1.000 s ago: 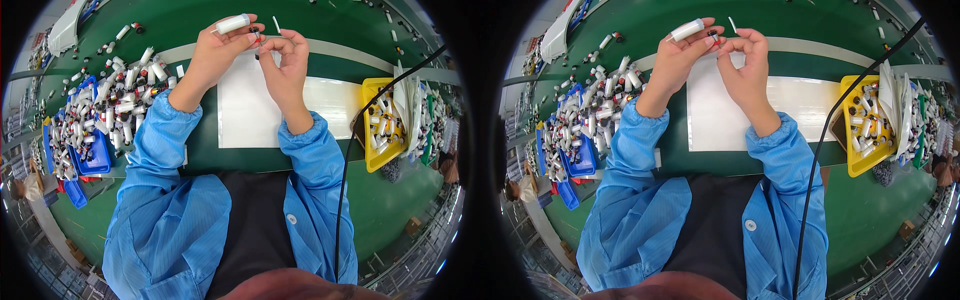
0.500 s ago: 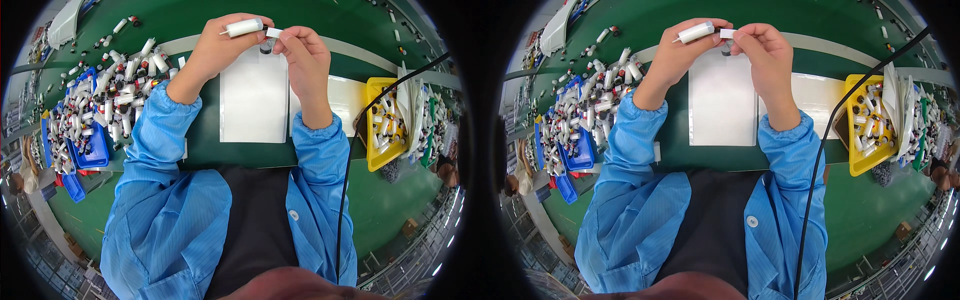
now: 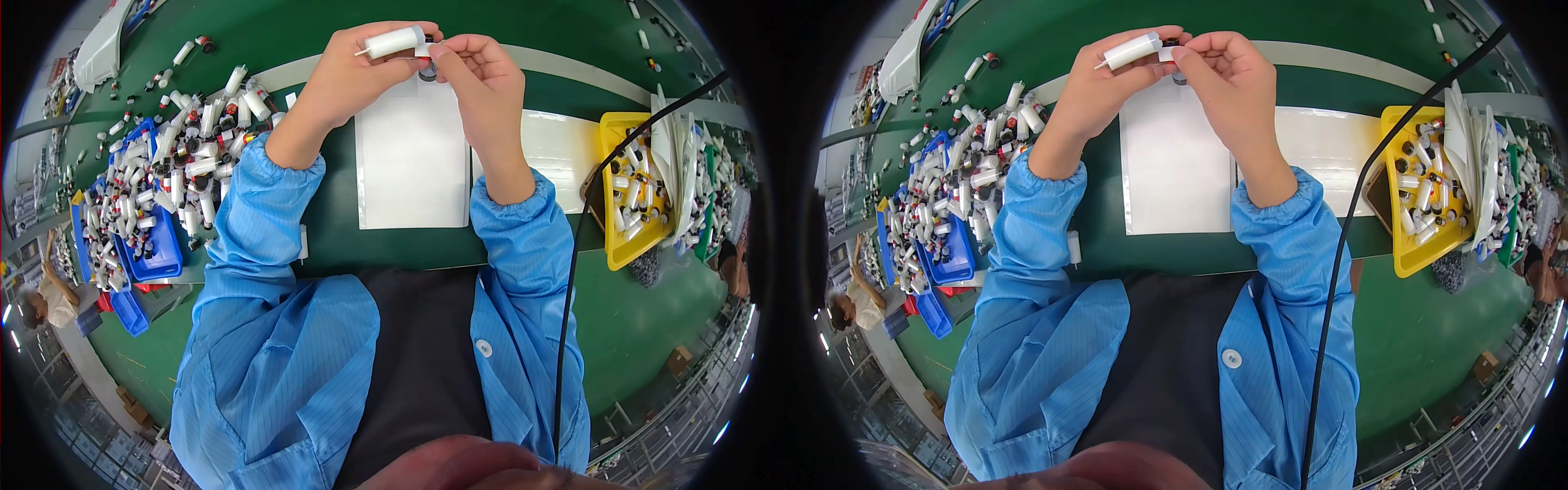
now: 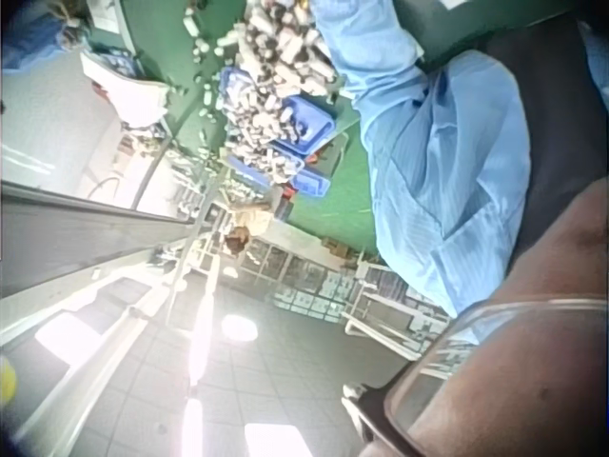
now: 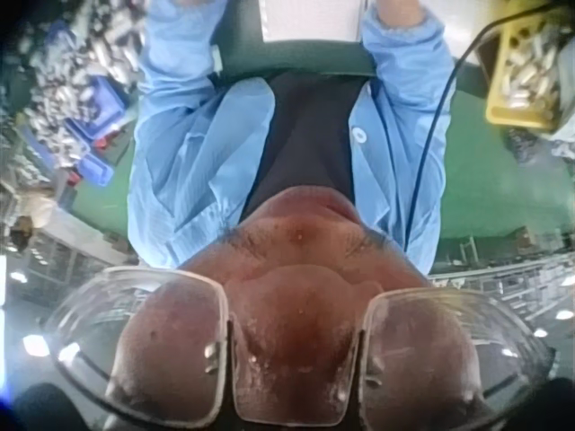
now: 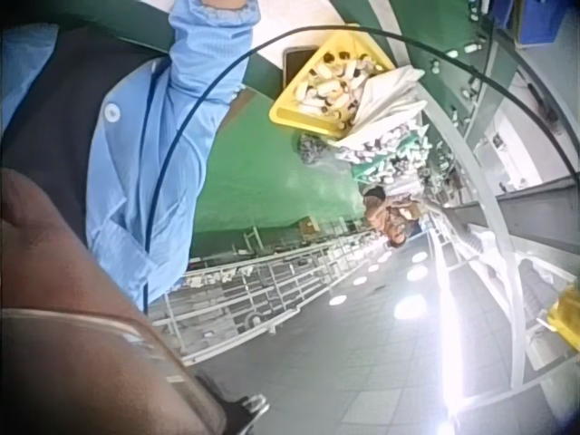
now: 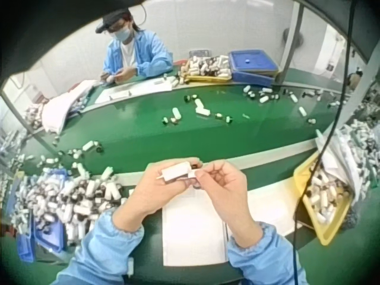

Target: Assembling small electronic components with tape and plastic housings on a production line.

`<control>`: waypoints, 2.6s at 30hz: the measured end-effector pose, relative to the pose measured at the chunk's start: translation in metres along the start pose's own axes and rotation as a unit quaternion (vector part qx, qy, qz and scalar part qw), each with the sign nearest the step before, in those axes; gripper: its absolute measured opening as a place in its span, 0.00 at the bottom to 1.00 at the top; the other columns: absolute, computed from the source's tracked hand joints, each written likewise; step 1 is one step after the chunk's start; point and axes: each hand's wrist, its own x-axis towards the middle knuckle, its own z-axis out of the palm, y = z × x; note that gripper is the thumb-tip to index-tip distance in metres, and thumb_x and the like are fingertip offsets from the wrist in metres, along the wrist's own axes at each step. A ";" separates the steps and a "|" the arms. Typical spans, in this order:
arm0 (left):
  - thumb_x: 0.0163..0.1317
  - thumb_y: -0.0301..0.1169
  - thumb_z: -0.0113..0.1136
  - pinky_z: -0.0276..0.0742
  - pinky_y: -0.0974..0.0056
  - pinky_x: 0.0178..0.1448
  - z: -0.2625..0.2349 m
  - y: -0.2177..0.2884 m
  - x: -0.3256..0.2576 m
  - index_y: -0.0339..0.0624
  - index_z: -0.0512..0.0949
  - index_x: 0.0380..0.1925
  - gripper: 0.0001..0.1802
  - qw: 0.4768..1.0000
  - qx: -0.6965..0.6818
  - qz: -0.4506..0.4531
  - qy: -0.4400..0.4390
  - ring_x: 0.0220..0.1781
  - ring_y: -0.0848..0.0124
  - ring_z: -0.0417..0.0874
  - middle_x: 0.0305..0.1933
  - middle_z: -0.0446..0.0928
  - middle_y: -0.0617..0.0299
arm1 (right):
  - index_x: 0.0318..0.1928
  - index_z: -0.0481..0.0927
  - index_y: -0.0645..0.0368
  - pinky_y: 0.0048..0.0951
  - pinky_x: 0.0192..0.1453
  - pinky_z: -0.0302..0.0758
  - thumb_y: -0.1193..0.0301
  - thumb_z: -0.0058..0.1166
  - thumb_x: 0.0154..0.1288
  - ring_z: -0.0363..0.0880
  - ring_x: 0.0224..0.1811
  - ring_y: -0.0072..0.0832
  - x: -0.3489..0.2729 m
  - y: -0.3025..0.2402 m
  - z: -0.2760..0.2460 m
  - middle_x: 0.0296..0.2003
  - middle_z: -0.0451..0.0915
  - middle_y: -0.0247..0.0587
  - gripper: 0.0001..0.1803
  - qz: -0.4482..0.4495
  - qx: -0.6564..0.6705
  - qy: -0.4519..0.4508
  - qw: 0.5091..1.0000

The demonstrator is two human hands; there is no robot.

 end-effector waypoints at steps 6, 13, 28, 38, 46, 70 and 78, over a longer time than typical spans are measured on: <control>0.67 0.23 0.61 0.81 0.66 0.60 0.002 -0.001 0.001 0.32 0.80 0.56 0.17 0.999 -0.043 -0.012 0.017 0.54 0.68 0.84 0.55 0.82 0.53 | 0.42 0.80 0.63 0.19 0.41 0.76 0.74 0.65 0.64 0.79 0.37 0.17 -0.002 0.012 -0.002 0.34 0.83 0.35 0.09 -0.086 -0.098 0.006 0.991; 0.68 0.22 0.60 0.82 0.63 0.60 -0.001 0.007 -0.002 0.29 0.75 0.60 0.21 0.986 -0.156 -0.036 -0.034 0.56 0.64 0.83 0.56 0.80 0.48 | 0.53 0.76 0.59 0.26 0.50 0.74 0.73 0.62 0.66 0.77 0.45 0.19 0.001 0.003 -0.007 0.47 0.78 0.35 0.17 0.100 0.171 -0.030 0.980; 0.57 0.27 0.70 0.83 0.66 0.51 -0.222 0.033 0.022 0.37 0.83 0.50 0.20 0.836 0.531 -0.097 0.099 0.45 0.70 0.88 0.42 0.87 0.52 | 0.40 0.82 0.67 0.45 0.44 0.81 0.78 0.52 0.59 0.83 0.37 0.54 -0.021 0.019 -0.016 0.34 0.80 0.60 0.09 -0.119 -0.524 -0.171 0.826; 0.58 0.44 0.67 0.77 0.52 0.61 -0.178 -0.019 0.107 0.42 0.80 0.56 0.28 0.755 0.655 -0.025 -0.022 0.55 0.49 0.83 0.55 0.81 0.45 | 0.41 0.79 0.70 0.45 0.48 0.81 0.77 0.55 0.61 0.83 0.39 0.54 -0.009 0.019 -0.021 0.33 0.82 0.62 0.09 -0.059 -0.528 -0.189 0.826; 0.56 0.34 0.65 0.77 0.49 0.55 -0.087 -0.076 0.165 0.51 0.83 0.48 0.18 0.728 0.644 0.190 0.141 0.55 0.53 0.78 0.47 0.79 0.55 | 0.38 0.74 0.65 0.44 0.43 0.79 0.76 0.60 0.60 0.84 0.36 0.53 -0.012 0.015 -0.021 0.30 0.82 0.57 0.09 -0.050 -0.459 -0.154 0.874; 0.74 0.51 0.50 0.74 0.54 0.62 0.003 0.009 0.018 0.40 0.79 0.32 0.24 0.953 -0.275 -0.086 0.095 0.49 0.59 0.84 0.43 0.84 0.51 | 0.40 0.74 0.63 0.48 0.43 0.78 0.74 0.51 0.69 0.81 0.38 0.54 -0.004 0.025 -0.030 0.36 0.82 0.56 0.04 -0.109 -0.442 -0.150 0.878; 0.73 0.55 0.46 0.69 0.57 0.72 0.000 -0.035 0.002 0.44 0.72 0.22 0.29 0.874 -0.400 -0.263 0.080 0.57 0.48 0.82 0.47 0.81 0.45 | 0.40 0.73 0.62 0.48 0.42 0.77 0.76 0.52 0.67 0.81 0.38 0.56 -0.003 0.032 -0.031 0.35 0.81 0.55 0.04 -0.097 -0.426 -0.128 0.890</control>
